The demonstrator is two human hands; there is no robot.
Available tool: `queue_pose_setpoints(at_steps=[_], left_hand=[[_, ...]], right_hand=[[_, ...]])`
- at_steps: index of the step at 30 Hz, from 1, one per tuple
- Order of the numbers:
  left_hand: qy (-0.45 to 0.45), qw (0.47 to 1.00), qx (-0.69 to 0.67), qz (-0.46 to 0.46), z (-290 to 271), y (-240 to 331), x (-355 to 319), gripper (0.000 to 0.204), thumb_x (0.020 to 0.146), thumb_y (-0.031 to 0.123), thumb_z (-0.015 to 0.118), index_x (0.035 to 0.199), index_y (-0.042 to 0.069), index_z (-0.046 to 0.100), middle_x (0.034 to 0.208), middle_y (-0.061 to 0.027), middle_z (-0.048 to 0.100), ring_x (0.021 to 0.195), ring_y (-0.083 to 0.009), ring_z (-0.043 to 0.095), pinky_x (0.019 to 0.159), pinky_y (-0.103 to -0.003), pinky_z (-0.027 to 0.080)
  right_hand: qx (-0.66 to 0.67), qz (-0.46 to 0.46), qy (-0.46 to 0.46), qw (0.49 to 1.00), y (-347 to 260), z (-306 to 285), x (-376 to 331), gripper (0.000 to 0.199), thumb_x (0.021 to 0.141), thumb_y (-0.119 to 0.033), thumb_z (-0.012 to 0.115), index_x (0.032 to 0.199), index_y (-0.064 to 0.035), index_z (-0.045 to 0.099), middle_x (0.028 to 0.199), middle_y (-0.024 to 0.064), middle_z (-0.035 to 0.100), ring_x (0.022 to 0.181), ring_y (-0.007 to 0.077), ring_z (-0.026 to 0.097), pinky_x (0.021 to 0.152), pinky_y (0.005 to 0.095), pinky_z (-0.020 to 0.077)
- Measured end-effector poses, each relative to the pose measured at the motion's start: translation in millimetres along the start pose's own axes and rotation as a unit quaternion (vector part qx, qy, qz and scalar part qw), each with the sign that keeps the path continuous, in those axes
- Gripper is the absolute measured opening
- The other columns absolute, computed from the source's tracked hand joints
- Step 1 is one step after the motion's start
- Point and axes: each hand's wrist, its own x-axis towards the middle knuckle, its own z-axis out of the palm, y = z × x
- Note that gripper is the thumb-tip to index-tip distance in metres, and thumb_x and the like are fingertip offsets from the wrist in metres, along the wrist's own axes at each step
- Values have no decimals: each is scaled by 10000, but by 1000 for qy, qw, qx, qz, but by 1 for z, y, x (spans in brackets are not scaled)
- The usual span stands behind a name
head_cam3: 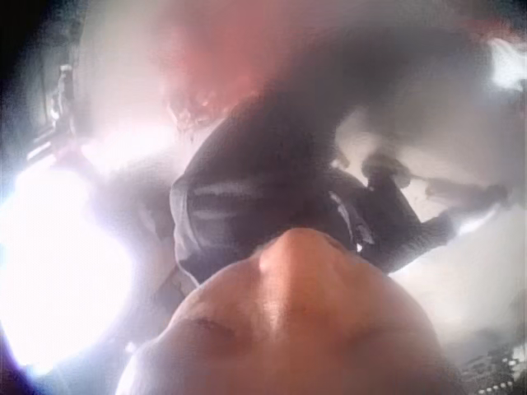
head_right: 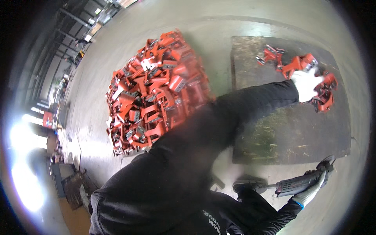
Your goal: The person repeatedly picks up red metal parts from a large pile and uses an angle grinder to smooth their surfaces. After grinding each part, the person places it on a metal workbench. The process is repeated for multiple parts throughout the clip.
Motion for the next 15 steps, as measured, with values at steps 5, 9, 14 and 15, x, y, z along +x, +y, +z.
queue_pose_setpoints(at_steps=[5, 9, 14, 15], left_hand=[[27, 972, 45, -229, -84, -163, -185, 427, 995, 424, 541, 915, 84, 787, 1041, -218, 735, 950, -413, 702, 872, -483, 574], [188, 914, 89, -348, -125, -256, -415, 555, 781, 78, 668, 1334, 81, 623, 1291, -242, 603, 1285, -431, 560, 1049, -464, 514], [166, 783, 114, -589, -179, -241, -620, 703, 860, 214, 740, 1515, 141, 494, 1392, -241, 555, 1252, -447, 589, 1046, -505, 511], [157, 763, 132, -612, -195, -231, -663, 638, 860, 205, 730, 1468, 139, 549, 1366, -213, 590, 1229, -424, 613, 1032, -492, 523]], right_hand=[[-29, 14, -54, 998, 29, -6, 6, 358, 1029, -396, 660, 1165, -67, 622, 913, 54, 587, 818, 157, 582, 848, 350, 550], [-65, 19, -47, 997, 31, 16, 0, 367, 1024, -401, 666, 1170, -67, 623, 919, 54, 597, 820, 159, 588, 847, 345, 546], [-115, -4, -78, 990, 50, 27, 4, 349, 1004, -415, 680, 1170, -109, 652, 950, 44, 615, 845, 154, 600, 801, 334, 552], [-126, 12, -92, 988, 58, 30, 5, 357, 1004, -416, 680, 1183, -108, 655, 957, 43, 621, 844, 152, 601, 798, 331, 551]])
